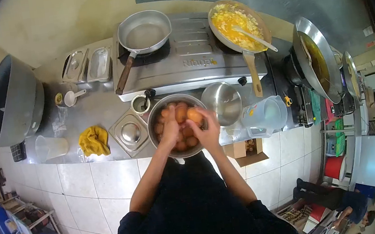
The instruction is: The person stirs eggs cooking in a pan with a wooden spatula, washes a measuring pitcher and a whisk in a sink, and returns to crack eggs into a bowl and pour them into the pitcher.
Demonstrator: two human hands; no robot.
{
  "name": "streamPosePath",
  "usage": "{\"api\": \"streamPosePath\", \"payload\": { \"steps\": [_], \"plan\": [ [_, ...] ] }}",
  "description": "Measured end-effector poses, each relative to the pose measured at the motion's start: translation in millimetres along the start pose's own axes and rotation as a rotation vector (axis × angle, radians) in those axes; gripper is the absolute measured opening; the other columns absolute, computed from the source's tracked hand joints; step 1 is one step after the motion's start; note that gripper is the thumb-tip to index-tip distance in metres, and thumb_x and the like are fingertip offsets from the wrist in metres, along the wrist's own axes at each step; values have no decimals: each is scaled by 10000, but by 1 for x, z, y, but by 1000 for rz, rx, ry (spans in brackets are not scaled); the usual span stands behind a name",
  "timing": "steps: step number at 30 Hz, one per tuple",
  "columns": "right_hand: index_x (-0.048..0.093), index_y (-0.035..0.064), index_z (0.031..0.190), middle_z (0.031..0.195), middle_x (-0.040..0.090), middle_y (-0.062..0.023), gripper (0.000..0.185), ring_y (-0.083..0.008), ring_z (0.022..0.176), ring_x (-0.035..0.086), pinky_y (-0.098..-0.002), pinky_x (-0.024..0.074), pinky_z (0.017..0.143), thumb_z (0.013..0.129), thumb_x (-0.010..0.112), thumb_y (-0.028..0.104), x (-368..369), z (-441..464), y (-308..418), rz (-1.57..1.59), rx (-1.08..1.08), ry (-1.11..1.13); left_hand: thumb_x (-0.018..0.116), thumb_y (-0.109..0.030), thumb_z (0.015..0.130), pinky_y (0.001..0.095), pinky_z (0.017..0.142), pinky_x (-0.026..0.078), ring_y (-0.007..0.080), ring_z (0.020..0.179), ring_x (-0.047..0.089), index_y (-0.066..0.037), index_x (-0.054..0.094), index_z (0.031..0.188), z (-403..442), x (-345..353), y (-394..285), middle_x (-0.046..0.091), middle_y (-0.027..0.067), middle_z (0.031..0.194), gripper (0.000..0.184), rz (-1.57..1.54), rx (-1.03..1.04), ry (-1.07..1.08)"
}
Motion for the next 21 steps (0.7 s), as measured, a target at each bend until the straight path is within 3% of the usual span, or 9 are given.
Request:
{"api": "streamPosePath", "payload": {
  "steps": [1, 6, 8, 10, 12, 14, 18, 20, 21],
  "plan": [
    [574, 35, 1101, 1086, 617, -137, 432, -263, 962, 614, -334, 490, 829, 721, 774, 85, 6, 2, -1, -20, -24, 51, 252, -465, 993, 308, 804, 492, 184, 1012, 561, -39, 528, 1209, 5, 18, -2, 575, 94, 1157, 552, -31, 161, 95],
    [532, 25, 1129, 1121, 597, -157, 457, -291, 983, 609, -347, 489, 849, 738, 761, 86, -29, 7, -30, 125, 122, -85, 250, -401, 1004, 311, 804, 484, 166, 1053, 540, -62, 503, 1232, 10, 52, -4, 547, 86, 1175, 480, 92, 216, 3],
    [552, 34, 1111, 1116, 593, -155, 447, -293, 1043, 579, -361, 467, 894, 724, 769, 84, -35, 10, -35, 55, 88, -18, 262, -390, 1000, 309, 795, 482, 165, 1064, 530, -55, 486, 1257, 16, 82, -10, 548, 81, 1165, 479, 257, 427, 112],
    [513, 20, 1130, 1128, 587, -169, 459, -272, 1055, 576, -360, 472, 891, 745, 756, 77, -47, 11, -52, 18, 123, -26, 326, -375, 990, 292, 773, 476, 156, 1000, 536, -49, 482, 1257, 23, 93, -10, 556, 73, 1129, 449, 284, 404, 96],
    [440, 24, 1162, 1209, 549, -205, 461, -255, 1112, 554, -353, 480, 876, 788, 709, 30, -68, 12, -69, 368, 149, -201, 377, -357, 981, 266, 773, 464, 134, 939, 531, -53, 473, 1255, 25, 114, -8, 556, 69, 1117, 421, 163, 250, 246],
    [390, 31, 1177, 1156, 551, -191, 451, -241, 1033, 575, -326, 490, 838, 818, 661, 3, -75, 15, -85, 353, 147, -147, 451, -286, 963, 247, 759, 430, 103, 962, 512, -104, 458, 1256, 29, 128, -9, 549, 38, 1124, 345, 134, 211, 291],
    [422, 47, 1193, 966, 523, -80, 421, -135, 832, 536, -250, 469, 737, 830, 631, 5, -81, 14, -145, 567, 316, -158, 601, -176, 902, 254, 664, 458, 97, 817, 533, -38, 468, 1153, 67, 142, -6, 576, 80, 1059, 316, 97, 228, 416],
    [437, 69, 1260, 947, 529, -61, 490, -110, 836, 532, -252, 469, 713, 820, 647, 20, -77, 24, -150, 337, 446, 148, 639, -202, 882, 252, 693, 467, 112, 837, 559, -35, 474, 1185, 73, 154, -2, 593, 96, 1058, 384, 285, 148, 601],
    [448, 79, 1310, 991, 573, -64, 541, -118, 891, 554, -257, 479, 749, 815, 662, 41, -64, 17, -166, 450, 529, 241, 676, -250, 854, 265, 739, 479, 143, 886, 587, -27, 500, 1221, 71, 156, -9, 606, 97, 1076, 464, 454, 181, 545]
  ]
}}
Point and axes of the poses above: each hand's wrist, its own z-axis towards the middle knuckle, its own x-axis out of the palm, y = z × x, the point moved 8 cm from there along z, towards the middle knuckle
